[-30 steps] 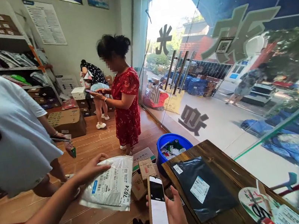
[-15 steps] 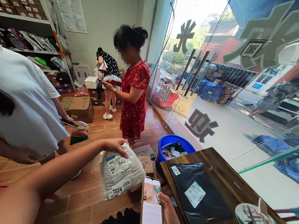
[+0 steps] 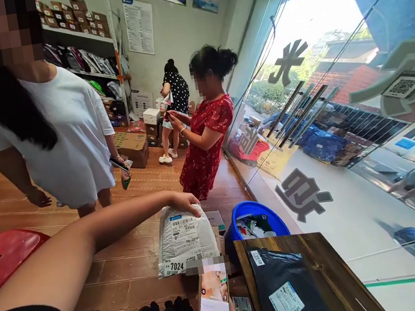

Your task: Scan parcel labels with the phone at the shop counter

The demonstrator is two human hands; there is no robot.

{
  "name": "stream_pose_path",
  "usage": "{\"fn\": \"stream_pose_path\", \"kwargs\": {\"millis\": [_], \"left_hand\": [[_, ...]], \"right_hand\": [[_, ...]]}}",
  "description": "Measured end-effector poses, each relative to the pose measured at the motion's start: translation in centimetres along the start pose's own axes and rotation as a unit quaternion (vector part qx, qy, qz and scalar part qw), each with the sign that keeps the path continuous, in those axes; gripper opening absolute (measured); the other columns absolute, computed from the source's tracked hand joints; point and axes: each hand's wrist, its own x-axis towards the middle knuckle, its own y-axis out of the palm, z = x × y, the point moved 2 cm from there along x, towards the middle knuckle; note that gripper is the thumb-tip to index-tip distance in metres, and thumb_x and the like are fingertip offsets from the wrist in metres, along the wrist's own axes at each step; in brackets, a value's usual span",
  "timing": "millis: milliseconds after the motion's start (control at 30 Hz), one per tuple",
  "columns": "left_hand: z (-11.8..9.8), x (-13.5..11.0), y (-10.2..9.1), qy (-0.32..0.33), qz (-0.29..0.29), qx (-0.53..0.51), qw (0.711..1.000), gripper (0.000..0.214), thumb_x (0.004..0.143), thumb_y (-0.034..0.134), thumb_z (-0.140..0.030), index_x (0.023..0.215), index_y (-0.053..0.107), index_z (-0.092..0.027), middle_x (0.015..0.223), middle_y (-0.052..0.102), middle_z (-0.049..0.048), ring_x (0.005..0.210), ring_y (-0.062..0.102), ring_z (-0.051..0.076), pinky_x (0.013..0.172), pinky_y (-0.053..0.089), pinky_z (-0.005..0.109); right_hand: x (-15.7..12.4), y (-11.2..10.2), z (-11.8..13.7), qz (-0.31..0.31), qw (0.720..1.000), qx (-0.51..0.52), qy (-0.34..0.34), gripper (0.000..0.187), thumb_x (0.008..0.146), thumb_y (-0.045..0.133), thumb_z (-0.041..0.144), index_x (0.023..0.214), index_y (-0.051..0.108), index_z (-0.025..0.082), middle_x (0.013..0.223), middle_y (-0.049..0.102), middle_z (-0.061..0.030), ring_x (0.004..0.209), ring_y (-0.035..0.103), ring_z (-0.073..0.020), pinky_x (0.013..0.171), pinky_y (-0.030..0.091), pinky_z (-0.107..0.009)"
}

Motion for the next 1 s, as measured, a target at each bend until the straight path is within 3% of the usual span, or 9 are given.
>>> {"fn": "stream_pose_path", "kwargs": {"millis": [67,167,300,467,633,767,900,1000], "left_hand": [[0.1,0.1,-0.1,0.004,0.002,0.008,1.000,0.042,0.055,0.081,-0.048,0.079,0.068,-0.017,0.067,0.065,-0.0043,0.066,0.056,0.013,0.065,0.043,0.025],[0.2,0.3,-0.3,0.005,0.005,0.019,1.000,0.031,0.067,0.076,-0.041,0.081,0.066,-0.016,0.068,0.064,-0.0035,0.064,0.056,0.012,0.066,0.045,0.026],[0.3,0.4,-0.4,-0.001,0.002,0.032,0.999,0.020,0.080,0.068,-0.034,0.084,0.064,-0.014,0.070,0.063,-0.0029,0.065,0.057,0.012,0.067,0.049,0.027],[0.2,0.1,-0.6,-0.014,-0.010,0.043,0.999,0.015,0.087,0.062,-0.028,0.087,0.064,-0.013,0.075,0.063,-0.0024,0.067,0.058,0.013,0.069,0.050,0.030],[0.4,0.0,-0.8,-0.026,-0.020,0.045,0.998,0.015,0.087,0.062,-0.027,0.084,0.062,-0.013,0.074,0.061,-0.0029,0.067,0.059,0.013,0.072,0.050,0.031],[0.7,-0.2,-0.9,-0.026,-0.027,0.044,0.998,0.016,0.087,0.062,-0.028,0.082,0.062,-0.013,0.071,0.061,-0.0038,0.067,0.059,0.013,0.073,0.049,0.032],[0.7,-0.3,-1.0,-0.032,-0.032,0.041,0.998,0.015,0.087,0.062,-0.027,0.081,0.062,-0.013,0.070,0.060,-0.0041,0.065,0.058,0.013,0.070,0.049,0.030],[0.8,-0.2,-1.0,-0.034,-0.034,0.037,0.998,0.015,0.087,0.063,-0.027,0.081,0.062,-0.013,0.071,0.060,-0.0037,0.065,0.057,0.012,0.068,0.049,0.030]], "right_hand": [[0.3,0.1,0.4,-0.013,1.000,0.008,-0.011,0.045,0.050,0.073,0.066,0.083,0.071,0.035,0.085,0.077,-0.0028,0.078,0.071,-0.0382,0.075,0.053,-0.055],[1.4,0.8,2.1,-0.016,0.999,-0.033,-0.016,0.059,0.051,0.078,0.063,0.094,0.071,0.024,0.088,0.077,-0.0101,0.071,0.071,-0.0362,0.068,0.054,-0.049],[2.6,3.0,4.6,0.010,0.996,-0.091,-0.009,0.072,0.049,0.076,0.071,0.103,0.071,0.023,0.090,0.076,-0.0105,0.082,0.070,-0.0381,0.076,0.054,-0.054],[1.5,7.2,6.5,0.047,0.991,-0.111,-0.058,0.063,0.058,0.077,0.065,0.105,0.071,0.024,0.108,0.073,-0.0078,0.111,0.061,-0.0351,0.096,0.048,-0.050],[-0.2,10.5,7.0,0.143,0.987,-0.069,-0.024,0.059,0.068,0.074,0.061,0.110,0.066,0.020,0.108,0.073,-0.0095,0.107,0.064,-0.0331,0.092,0.051,-0.047],[-0.7,11.1,6.9,0.167,0.985,-0.031,-0.020,0.050,0.083,0.064,0.051,0.121,0.057,0.020,0.105,0.074,-0.0097,0.091,0.070,-0.0288,0.083,0.054,-0.044],[-0.9,11.2,7.1,0.172,0.983,-0.064,-0.018,0.050,0.083,0.062,0.055,0.115,0.057,0.018,0.096,0.075,-0.0101,0.078,0.072,-0.0281,0.072,0.054,-0.039],[-0.8,11.3,7.1,0.186,0.981,-0.053,0.000,0.059,0.083,0.060,0.058,0.124,0.050,0.016,0.097,0.074,-0.0114,0.080,0.072,-0.0311,0.071,0.054,-0.042]]}}
